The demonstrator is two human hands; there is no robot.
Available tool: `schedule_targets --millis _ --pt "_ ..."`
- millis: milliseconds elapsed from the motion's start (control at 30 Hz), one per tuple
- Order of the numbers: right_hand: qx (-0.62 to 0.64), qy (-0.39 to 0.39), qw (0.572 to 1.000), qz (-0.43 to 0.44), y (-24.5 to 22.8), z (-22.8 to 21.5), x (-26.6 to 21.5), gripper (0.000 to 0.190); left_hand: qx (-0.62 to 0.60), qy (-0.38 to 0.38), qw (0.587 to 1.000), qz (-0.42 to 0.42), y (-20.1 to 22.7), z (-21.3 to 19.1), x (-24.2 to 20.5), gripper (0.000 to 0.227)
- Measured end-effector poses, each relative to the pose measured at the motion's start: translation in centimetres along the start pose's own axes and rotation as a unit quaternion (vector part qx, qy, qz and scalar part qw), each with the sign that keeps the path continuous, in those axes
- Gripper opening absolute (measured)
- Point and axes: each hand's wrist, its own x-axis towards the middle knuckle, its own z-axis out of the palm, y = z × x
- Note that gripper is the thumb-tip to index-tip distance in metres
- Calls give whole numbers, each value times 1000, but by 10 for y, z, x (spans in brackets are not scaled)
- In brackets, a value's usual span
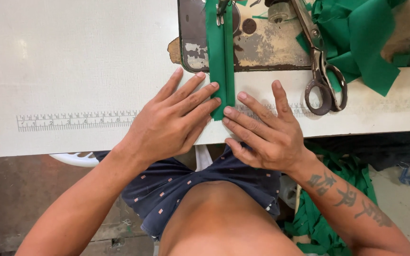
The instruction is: Folding and sewing green fabric strips using an industrial sewing machine
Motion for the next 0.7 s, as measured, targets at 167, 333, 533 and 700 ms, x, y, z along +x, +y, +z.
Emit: schedule_targets --millis 167,333,533,700 --pt "-15 -11 1000 -23 0 0 2 29 -8 7 1000 -4 0 0 0 31" --pt "12 -30 999 -40 1 -2 7 24 -13 1 1000 -6 -1 1 -1 33" --pt "32 -35 998 -32 0 -2 6 28 -5 13 1000 9 -1 0 1 29" --pt "81 -37 996 -7 2 -5 2 32 26 18 999 20 3 3 0 27"
